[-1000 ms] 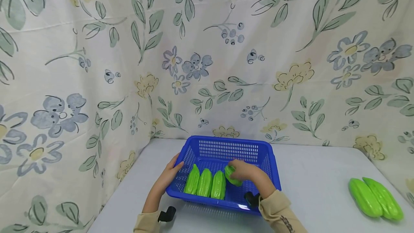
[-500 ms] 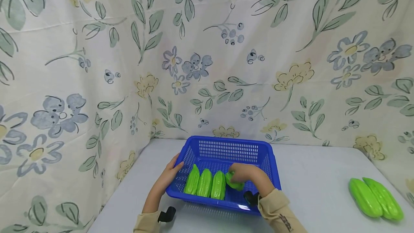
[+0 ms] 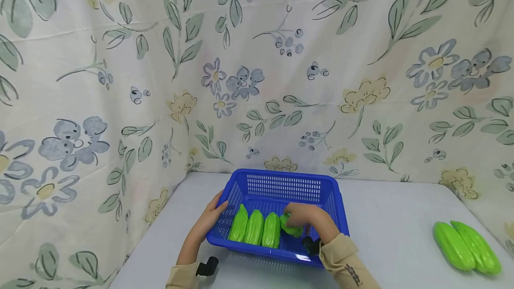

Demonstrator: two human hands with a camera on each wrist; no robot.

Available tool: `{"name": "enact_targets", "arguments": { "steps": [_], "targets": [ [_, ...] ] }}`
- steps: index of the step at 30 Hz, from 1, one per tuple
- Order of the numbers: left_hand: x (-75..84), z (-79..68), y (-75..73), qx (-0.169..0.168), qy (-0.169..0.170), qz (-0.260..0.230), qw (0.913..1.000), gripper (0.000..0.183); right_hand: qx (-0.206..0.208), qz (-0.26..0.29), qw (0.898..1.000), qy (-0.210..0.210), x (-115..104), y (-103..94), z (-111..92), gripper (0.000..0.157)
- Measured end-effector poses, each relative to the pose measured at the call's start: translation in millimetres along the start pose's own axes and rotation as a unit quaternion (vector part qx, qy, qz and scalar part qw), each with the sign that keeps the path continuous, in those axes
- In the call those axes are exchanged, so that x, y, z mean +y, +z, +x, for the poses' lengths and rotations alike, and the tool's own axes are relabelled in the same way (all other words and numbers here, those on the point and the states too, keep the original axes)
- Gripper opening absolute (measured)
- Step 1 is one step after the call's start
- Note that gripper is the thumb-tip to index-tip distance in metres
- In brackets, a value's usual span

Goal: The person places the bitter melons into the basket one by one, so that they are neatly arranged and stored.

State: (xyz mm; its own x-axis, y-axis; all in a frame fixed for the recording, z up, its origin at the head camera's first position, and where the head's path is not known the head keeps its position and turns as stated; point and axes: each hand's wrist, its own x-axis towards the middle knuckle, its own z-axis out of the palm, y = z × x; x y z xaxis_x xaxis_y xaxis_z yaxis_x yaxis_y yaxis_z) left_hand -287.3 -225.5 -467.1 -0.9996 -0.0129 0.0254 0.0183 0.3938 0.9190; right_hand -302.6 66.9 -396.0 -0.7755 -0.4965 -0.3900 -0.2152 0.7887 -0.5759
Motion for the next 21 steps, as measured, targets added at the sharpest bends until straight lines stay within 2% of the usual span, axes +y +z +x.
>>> {"name": "enact_targets", "arguments": {
  "steps": [12, 21],
  "targets": [
    [0.1, 0.9, 0.7, 0.000, 0.004, 0.002, 1.0000, 0.060, -0.002, 0.050, 0.998, 0.025, 0.7, 0.0, -3.9, 0.059],
    [-1.1, 0.7, 0.1, 0.001, 0.000, 0.005, 1.0000, 0.058, 0.007, 0.086, 0.996, 0.016, 3.6, 1.4, -4.1, 0.062]
  ]
}}
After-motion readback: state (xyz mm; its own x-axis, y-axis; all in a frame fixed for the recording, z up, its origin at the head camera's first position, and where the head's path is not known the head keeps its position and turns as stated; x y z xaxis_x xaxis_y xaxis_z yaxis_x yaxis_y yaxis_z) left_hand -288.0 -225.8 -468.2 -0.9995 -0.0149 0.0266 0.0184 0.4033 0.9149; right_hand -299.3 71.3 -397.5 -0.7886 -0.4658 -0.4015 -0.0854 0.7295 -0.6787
